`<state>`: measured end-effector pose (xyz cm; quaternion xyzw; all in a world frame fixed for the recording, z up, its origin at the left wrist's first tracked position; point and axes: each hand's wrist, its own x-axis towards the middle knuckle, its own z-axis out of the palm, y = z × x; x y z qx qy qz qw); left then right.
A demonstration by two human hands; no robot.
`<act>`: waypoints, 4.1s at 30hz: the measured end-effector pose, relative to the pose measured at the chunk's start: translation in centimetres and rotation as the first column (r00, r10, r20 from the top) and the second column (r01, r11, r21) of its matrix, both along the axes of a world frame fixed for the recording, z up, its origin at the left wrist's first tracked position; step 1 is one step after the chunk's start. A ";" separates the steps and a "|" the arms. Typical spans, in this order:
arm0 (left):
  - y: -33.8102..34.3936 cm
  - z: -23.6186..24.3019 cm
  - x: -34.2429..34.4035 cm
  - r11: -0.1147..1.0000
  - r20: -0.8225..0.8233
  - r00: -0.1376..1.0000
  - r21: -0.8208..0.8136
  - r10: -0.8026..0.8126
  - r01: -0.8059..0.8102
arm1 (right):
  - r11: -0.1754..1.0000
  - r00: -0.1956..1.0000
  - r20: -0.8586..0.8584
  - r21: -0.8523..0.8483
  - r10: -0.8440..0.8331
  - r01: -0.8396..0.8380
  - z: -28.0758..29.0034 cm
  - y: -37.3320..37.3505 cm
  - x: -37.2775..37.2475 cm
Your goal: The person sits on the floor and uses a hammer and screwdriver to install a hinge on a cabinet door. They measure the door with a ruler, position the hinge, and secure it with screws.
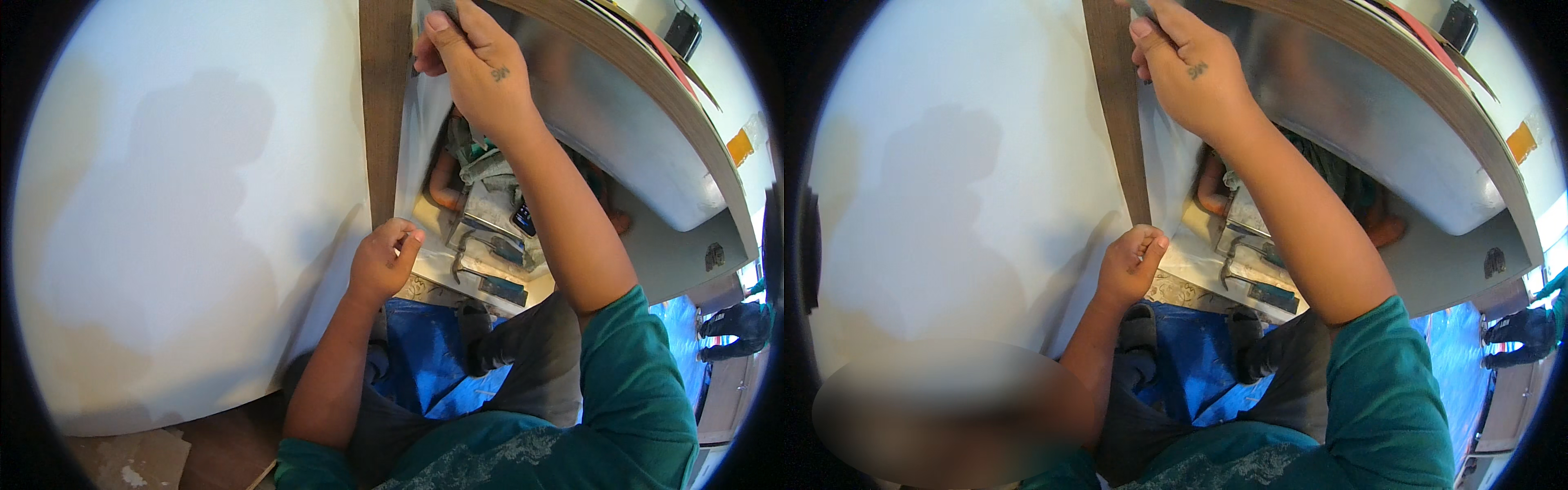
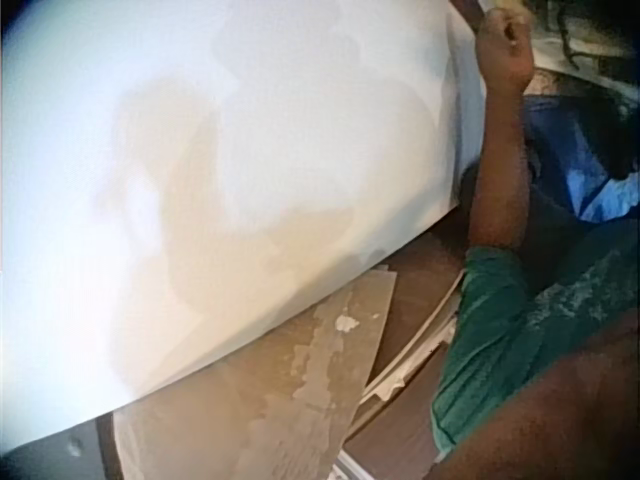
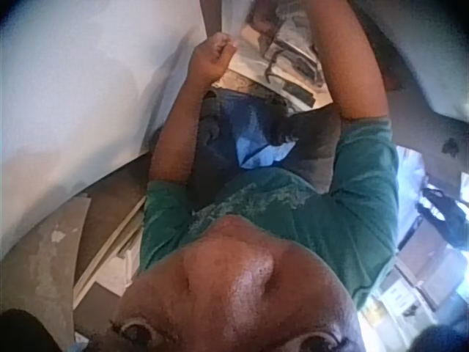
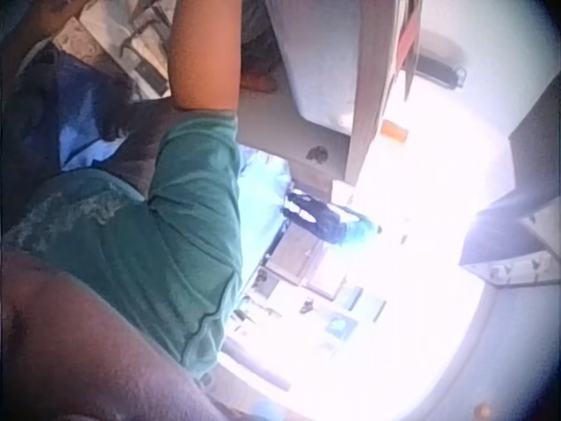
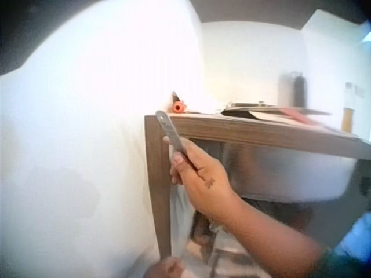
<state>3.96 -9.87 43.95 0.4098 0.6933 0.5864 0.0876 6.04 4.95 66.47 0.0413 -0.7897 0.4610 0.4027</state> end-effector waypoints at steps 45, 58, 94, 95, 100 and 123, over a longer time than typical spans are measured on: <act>2.5 -5.2 2.3 0.751 0.094 0.964 -0.611 -0.247 0.252 | -0.018 0.948 0.166 -0.984 0.272 0.178 -28.2 4.7 9.0; 3.4 -6.3 5.1 0.890 0.272 0.949 -0.378 -0.156 0.255 | 0.369 0.923 0.116 -0.929 0.366 -0.030 -24.4 1.9 9.1; -1.6 14.9 3.8 0.781 0.349 0.842 0.342 0.411 -0.523 | 0.303 0.889 -0.132 -0.909 0.439 -0.284 -5.6 -2.3 3.7; -1.9 15.9 3.3 0.770 0.418 0.848 0.403 0.327 -0.496 | 0.321 0.889 -0.133 -0.901 0.439 -0.293 -4.4 -2.5 3.3; -1.3 19.9 1.3 0.770 0.409 0.891 0.498 0.198 -0.399 | 0.398 0.901 -0.153 -0.858 0.406 -0.325 -0.4 -2.0 1.0; 4.5 26.2 -5.0 0.944 0.207 0.964 0.250 0.165 -0.215 | 0.152 0.819 -0.302 -0.895 0.488 -0.420 0.2 1.6 -3.3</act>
